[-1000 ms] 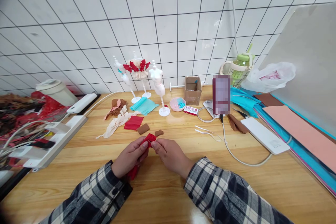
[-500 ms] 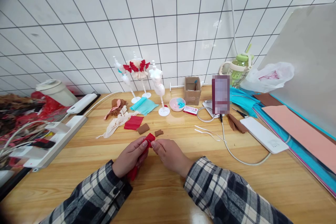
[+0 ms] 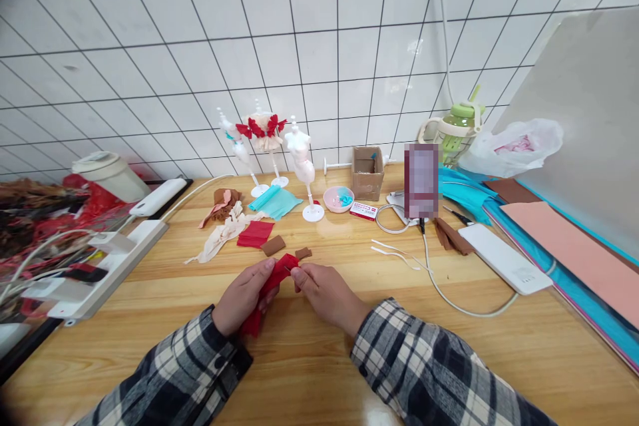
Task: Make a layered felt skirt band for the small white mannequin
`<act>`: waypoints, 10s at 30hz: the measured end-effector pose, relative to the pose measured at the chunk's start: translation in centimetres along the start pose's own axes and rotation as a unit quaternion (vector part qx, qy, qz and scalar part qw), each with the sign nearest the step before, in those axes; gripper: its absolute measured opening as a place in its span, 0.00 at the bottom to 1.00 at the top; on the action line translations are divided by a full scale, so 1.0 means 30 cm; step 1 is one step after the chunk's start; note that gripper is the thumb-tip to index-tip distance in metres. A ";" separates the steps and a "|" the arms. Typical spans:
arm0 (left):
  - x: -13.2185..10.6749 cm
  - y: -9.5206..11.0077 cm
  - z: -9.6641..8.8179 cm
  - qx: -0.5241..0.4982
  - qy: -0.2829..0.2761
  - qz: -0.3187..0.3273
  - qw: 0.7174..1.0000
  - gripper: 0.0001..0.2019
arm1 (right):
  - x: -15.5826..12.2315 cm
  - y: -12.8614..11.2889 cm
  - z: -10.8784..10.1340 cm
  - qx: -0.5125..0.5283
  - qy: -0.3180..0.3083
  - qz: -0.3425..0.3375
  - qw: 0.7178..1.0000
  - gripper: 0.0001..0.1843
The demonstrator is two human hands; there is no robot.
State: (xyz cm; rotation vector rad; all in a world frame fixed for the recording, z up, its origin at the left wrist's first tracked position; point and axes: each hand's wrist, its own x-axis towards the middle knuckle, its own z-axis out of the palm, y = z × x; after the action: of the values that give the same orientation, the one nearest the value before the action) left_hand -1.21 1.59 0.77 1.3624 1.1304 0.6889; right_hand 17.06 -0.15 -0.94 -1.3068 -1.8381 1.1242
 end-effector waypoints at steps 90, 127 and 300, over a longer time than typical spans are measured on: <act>-0.006 -0.008 0.015 -0.144 -0.116 -0.077 0.980 0.20 | 0.006 -0.036 -0.020 -0.007 -0.038 -0.009 0.999 0.24; 0.006 -0.026 0.006 -0.157 -0.127 -0.090 0.975 0.19 | 0.008 0.001 0.005 -0.034 -0.011 -0.039 0.999 0.25; -0.001 0.051 -0.030 -0.072 -0.058 -0.069 0.993 0.22 | 0.002 0.002 -0.003 0.099 0.051 0.025 0.993 0.19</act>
State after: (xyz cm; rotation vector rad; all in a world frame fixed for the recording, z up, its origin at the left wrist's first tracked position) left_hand -1.69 2.12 2.40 1.1755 1.0505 0.5737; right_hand 17.15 -0.06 -0.95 -1.2757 -1.5838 1.2094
